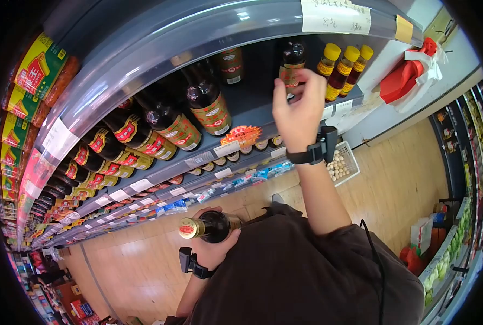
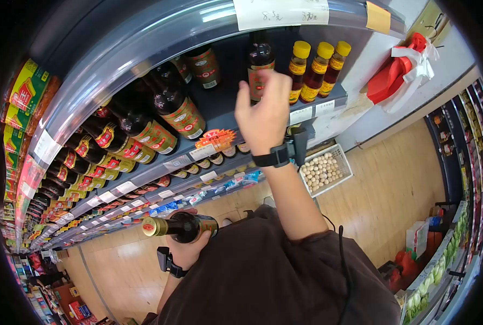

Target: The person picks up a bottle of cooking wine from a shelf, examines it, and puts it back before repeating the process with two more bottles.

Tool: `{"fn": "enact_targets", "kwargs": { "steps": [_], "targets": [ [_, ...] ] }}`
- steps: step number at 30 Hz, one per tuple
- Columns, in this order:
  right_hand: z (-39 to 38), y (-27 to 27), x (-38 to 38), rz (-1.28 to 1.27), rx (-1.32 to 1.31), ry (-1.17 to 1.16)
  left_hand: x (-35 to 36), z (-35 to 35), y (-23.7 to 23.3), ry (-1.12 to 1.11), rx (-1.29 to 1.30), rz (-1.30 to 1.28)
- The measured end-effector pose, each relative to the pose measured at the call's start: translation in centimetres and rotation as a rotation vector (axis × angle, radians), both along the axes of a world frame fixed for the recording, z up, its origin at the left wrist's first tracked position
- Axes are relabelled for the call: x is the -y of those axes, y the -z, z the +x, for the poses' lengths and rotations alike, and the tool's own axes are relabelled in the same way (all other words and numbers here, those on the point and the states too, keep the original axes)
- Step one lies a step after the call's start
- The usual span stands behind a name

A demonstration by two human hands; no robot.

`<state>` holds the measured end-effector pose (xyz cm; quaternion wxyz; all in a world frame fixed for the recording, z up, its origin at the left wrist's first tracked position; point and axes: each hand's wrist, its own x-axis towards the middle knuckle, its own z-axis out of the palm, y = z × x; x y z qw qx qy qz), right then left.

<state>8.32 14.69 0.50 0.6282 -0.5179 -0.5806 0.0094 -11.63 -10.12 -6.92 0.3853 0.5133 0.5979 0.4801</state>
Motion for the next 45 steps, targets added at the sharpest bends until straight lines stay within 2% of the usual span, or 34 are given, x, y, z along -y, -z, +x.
{"fn": "enact_targets", "kwargs": {
  "steps": [3, 6, 8, 17, 22, 27, 28, 29, 31, 33, 35, 45],
  "targets": [
    [2.0, 1.6, -0.9, -0.119, 0.195, 0.083, 0.1, 0.2, 0.3, -0.002, 0.028, 0.011],
    [2.3, 3.7, -2.1, -0.258, 0.154, 0.017, 0.0, 0.0, 0.2, 0.033, -0.036, 0.03],
    [2.3, 4.3, -3.1, -0.285, 0.174, 0.03, 0.1, 0.1, 0.4, 0.0, 0.015, 0.021],
    [0.7, 4.7, -7.4, -0.313, 0.194, 0.016, 0.2, -0.2, 0.5, -0.038, 0.07, 0.025],
    [-0.1, 3.4, -9.2, -0.5, 0.165, -0.059, 0.1, -0.3, 0.3, -0.055, 0.07, 0.031],
    [0.4, 3.9, -9.3, -0.52, 0.189, -0.144, 0.2, -0.4, 0.2, -0.067, 0.046, 0.01],
    [0.4, 4.0, -7.9, -0.382, 0.282, -0.064, 0.1, -0.5, 0.2, -0.076, 0.046, 0.011],
    [0.1, 3.3, -6.3, -0.369, 0.245, -0.043, 0.2, -0.6, 0.2, -0.073, 0.041, 0.014],
    [-0.6, 1.3, -2.7, -0.402, 0.27, -0.314, 0.3, -0.6, 0.1, -0.074, 0.036, 0.01],
    [-2.7, 1.7, -0.1, -0.319, 0.128, -0.591, 0.0, -0.5, -0.1, -0.072, 0.063, 0.013],
    [-4.6, 1.3, 1.1, -0.265, 0.147, -0.635, -0.1, -0.5, 0.0, -0.064, 0.083, -0.016],
    [-6.2, 0.9, 0.8, -0.229, 0.168, -0.516, -0.3, -0.2, -0.2, -0.041, 0.074, -0.001]
  ]
}}
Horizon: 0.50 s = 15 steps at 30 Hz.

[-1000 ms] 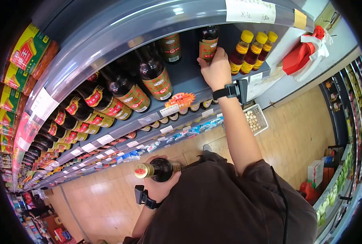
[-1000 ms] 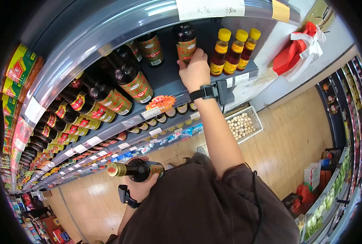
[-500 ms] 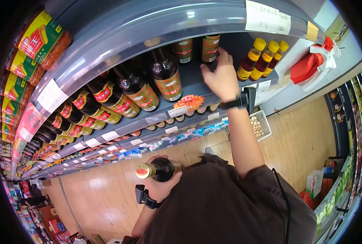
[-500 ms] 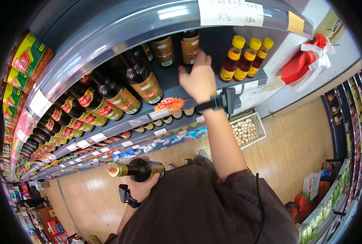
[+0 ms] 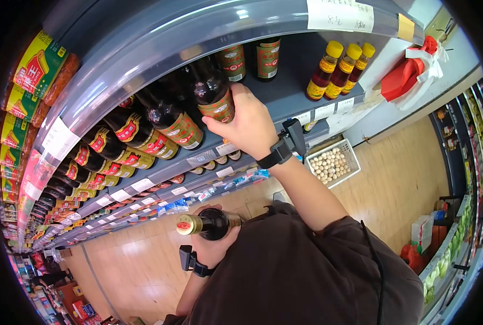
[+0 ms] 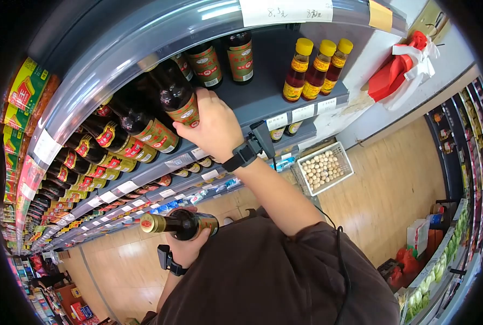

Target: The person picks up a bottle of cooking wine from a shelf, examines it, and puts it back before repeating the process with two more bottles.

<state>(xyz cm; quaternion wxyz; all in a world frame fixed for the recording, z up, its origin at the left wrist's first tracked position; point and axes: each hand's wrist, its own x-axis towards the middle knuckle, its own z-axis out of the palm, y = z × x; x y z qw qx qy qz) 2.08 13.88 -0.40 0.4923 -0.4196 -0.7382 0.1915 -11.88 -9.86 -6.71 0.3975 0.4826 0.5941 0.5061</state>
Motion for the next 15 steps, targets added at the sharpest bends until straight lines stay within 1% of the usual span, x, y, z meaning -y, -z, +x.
{"fn": "enact_targets", "kwargs": {
  "steps": [4, 6, 10, 14, 15],
  "targets": [
    [1.4, 0.0, -0.1, 0.012, -0.003, 0.036, 0.0, -0.1, 0.2, 0.013, -0.005, 0.006],
    [2.4, -0.2, -0.4, 0.03, -0.003, 0.111, 0.0, 0.0, 0.3, -0.004, 0.032, 0.009],
    [4.4, -0.2, -1.4, -0.009, -0.002, 0.178, 0.0, 0.1, 0.5, -0.017, 0.046, -0.002],
    [6.4, 0.3, -3.1, 0.012, 0.029, 0.265, -0.3, 0.0, 0.5, -0.024, 0.046, -0.015],
    [6.8, 0.3, -3.3, 0.057, 0.051, 0.305, -0.4, 0.0, 0.4, -0.027, 0.042, -0.017]
  ]
}}
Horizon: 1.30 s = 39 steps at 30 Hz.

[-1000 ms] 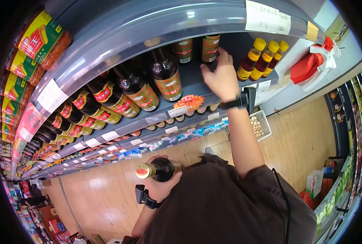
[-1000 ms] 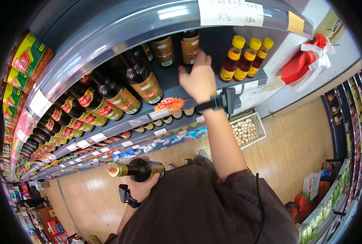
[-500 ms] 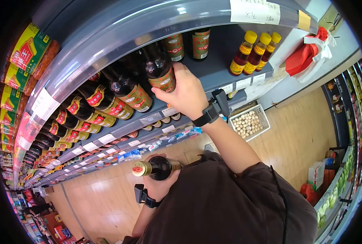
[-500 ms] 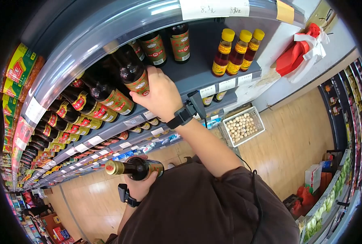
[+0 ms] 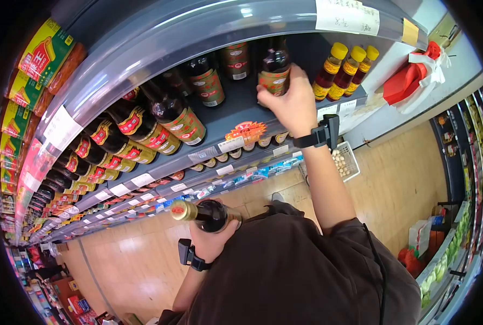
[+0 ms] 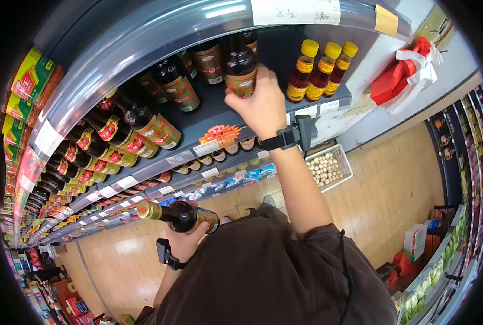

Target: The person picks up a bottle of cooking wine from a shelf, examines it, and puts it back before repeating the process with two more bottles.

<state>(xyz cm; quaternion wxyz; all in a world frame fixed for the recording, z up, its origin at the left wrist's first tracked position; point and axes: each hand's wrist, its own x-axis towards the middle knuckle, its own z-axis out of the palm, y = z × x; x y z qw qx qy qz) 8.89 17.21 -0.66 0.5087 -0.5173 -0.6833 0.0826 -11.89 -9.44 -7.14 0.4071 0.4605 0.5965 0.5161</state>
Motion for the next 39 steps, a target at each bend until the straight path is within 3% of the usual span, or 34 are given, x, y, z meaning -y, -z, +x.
{"fn": "enact_targets", "kwargs": {
  "steps": [3, 11, 15, 17, 19, 21, 23, 24, 27, 28, 30, 36, 39],
  "targets": [
    [1.0, 0.1, -1.3, -0.004, 0.085, 0.101, -0.7, -0.5, 0.2, 0.047, 0.056, -0.015],
    [1.2, 1.0, -1.4, -0.001, -0.006, 0.041, -1.1, -0.4, -0.3, 0.106, 0.143, -0.039],
    [1.2, 1.2, 3.0, 0.135, -0.022, 0.033, -2.1, -0.2, -0.8, 0.123, 0.372, -0.031],
    [0.9, 0.3, 7.9, -0.014, -0.096, -0.03, -1.7, -0.6, 0.7, 0.192, 0.392, 0.019],
    [0.8, 2.5, 12.9, -0.363, -0.42, -0.335, -1.9, -0.8, 0.2, 0.285, 0.455, -0.016],
    [1.0, 3.2, 17.0, -0.772, -0.552, -0.699, -1.6, -0.9, 0.8, 0.287, 0.65, -0.093],
    [0.2, 3.0, 20.4, -1.083, -0.785, -0.955, -1.3, -0.3, 0.1, 0.311, 0.655, -0.074],
    [0.0, 3.9, 21.5, -1.084, -0.661, -1.03, -1.0, -0.2, -0.4, 0.323, 0.785, -0.115],
    [-1.4, 2.8, 25.3, -1.091, -0.773, -0.984, -0.6, -0.6, -1.7, 0.416, 1.099, -0.185],
    [-1.9, 2.6, 26.1, -1.096, -0.784, -0.964, -0.6, -0.6, -2.3, 0.369, 1.088, -0.175],
    [-2.5, 2.4, 27.1, -0.882, -0.393, -0.895, 0.1, 0.0, -2.8, 0.274, 1.074, -0.184],
    [-2.3, 2.1, 29.7, -0.989, -0.473, -0.896, 1.5, 1.4, -2.4, 0.166, 0.865, -0.241],
    [-0.7, 2.3, 30.2, -0.985, -0.438, -0.891, 2.1, 3.0, -2.9, 0.114, 0.928, -0.29]
  ]
}}
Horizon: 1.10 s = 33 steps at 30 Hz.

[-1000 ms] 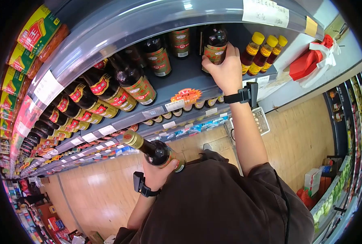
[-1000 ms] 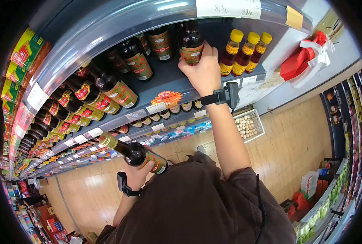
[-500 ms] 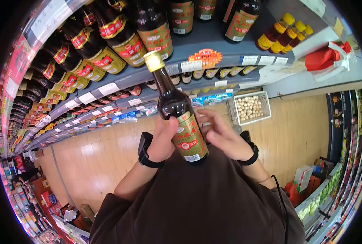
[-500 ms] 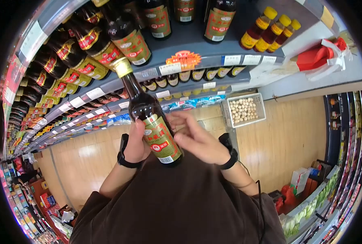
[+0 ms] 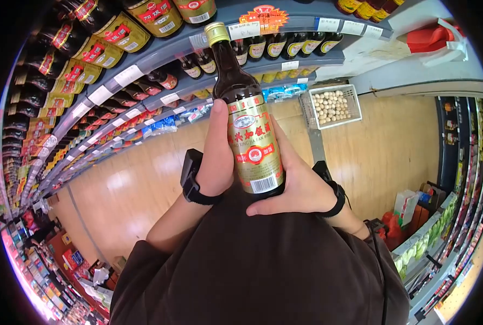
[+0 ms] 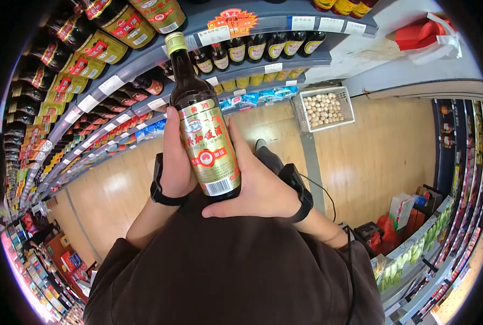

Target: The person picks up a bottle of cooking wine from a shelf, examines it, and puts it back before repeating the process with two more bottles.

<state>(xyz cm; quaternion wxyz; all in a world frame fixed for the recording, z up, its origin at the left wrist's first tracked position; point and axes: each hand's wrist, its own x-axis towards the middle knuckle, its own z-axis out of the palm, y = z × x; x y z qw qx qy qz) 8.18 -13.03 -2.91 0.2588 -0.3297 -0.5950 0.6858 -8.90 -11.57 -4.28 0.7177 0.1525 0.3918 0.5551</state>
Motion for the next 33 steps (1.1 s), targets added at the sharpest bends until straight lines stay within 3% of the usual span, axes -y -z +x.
{"fn": "enact_targets", "kwargs": {
  "steps": [6, 9, 17, 33],
  "targets": [
    [3.4, 0.0, -0.8, 0.057, -0.091, -0.027, 0.3, 4.2, -1.0, -0.045, 0.015, -0.009],
    [5.5, -0.2, -1.2, 0.092, -0.09, -0.054, 0.4, 5.5, -0.8, 0.02, 0.105, -0.016],
    [10.0, 0.2, -2.6, 0.201, -0.076, -0.161, 0.6, 9.2, -0.3, -0.053, 0.269, 0.06],
    [12.1, 1.0, -2.1, 0.171, -0.189, -0.226, 2.2, 11.7, -1.0, -0.195, 0.183, 0.032]
  ]
}}
